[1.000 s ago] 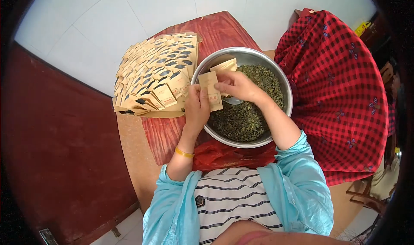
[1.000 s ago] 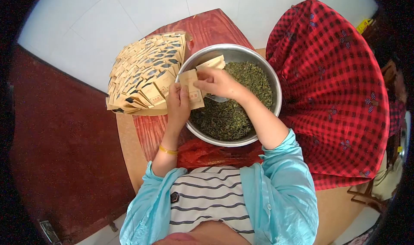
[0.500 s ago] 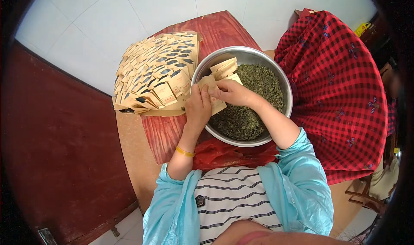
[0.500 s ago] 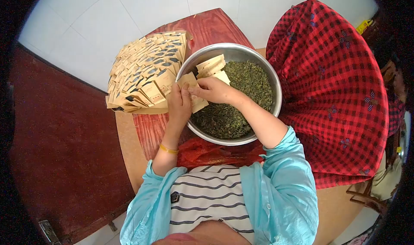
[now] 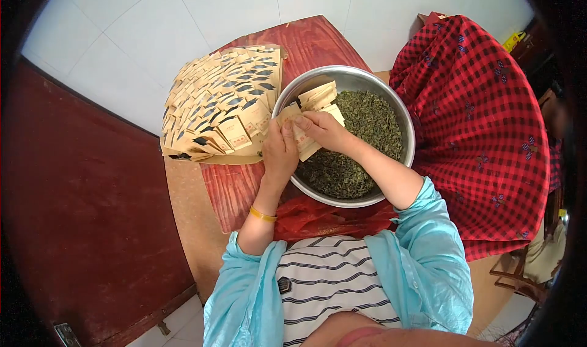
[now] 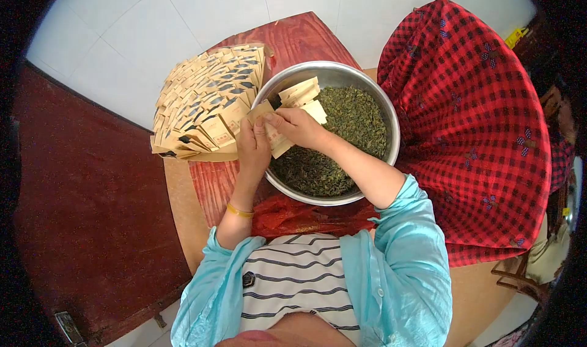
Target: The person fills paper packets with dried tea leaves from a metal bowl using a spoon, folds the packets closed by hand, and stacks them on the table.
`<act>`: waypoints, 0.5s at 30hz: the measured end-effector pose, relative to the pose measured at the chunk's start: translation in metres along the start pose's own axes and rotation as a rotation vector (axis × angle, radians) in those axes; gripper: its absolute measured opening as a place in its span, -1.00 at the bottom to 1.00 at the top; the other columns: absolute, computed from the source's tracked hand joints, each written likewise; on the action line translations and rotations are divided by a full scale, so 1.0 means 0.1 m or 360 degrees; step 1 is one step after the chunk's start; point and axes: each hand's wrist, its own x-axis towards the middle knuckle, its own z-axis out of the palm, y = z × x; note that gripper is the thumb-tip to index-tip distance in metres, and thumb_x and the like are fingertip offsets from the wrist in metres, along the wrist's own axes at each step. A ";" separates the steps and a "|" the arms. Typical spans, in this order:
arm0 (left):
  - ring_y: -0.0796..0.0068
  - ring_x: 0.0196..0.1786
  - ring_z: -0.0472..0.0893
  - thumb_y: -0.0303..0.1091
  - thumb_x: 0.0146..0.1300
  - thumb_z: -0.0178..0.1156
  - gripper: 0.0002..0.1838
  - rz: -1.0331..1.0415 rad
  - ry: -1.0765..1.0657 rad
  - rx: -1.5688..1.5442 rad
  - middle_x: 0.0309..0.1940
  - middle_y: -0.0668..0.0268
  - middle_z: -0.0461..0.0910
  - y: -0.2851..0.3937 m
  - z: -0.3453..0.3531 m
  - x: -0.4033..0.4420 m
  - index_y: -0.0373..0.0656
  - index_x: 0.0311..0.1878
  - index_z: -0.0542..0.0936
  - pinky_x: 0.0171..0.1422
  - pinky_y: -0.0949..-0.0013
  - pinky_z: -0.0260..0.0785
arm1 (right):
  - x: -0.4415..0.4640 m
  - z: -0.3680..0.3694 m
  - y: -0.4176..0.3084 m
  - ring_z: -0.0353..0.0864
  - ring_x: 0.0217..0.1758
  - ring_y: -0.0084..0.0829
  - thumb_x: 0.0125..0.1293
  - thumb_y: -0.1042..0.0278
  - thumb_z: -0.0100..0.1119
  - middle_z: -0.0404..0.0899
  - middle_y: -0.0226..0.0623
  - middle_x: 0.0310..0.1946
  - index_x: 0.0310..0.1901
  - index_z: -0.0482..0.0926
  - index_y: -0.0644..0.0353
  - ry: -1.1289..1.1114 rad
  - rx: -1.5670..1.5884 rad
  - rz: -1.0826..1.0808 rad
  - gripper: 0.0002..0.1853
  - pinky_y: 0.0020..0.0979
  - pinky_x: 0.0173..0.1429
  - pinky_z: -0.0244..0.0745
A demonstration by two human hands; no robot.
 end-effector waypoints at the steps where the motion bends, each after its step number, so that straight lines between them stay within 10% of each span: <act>1: -0.26 -0.35 0.56 -0.21 0.51 -0.05 -0.74 0.0001 -0.0001 -0.0003 -0.45 -0.13 0.56 0.00 0.00 0.00 -0.25 -0.15 0.40 -0.35 -0.09 0.32 | 0.02 -0.04 0.02 0.44 -0.47 -0.55 0.50 -0.06 0.02 0.44 -0.35 -0.62 -0.41 0.49 0.32 -0.0106 -0.0013 0.0087 -0.47 -0.35 -0.38 0.38; 15: -0.04 -0.42 0.56 -0.17 0.52 -0.04 -0.69 -0.0031 -0.0043 -0.0162 -0.50 -0.01 0.53 -0.04 0.00 0.00 -0.26 -0.24 0.40 -0.32 0.08 0.35 | -0.01 -0.12 -0.15 0.42 -0.51 -0.56 0.45 -0.12 0.09 0.43 -0.30 -0.63 -0.44 0.54 0.32 0.0062 -0.0223 0.0068 -0.44 -0.42 -0.39 0.38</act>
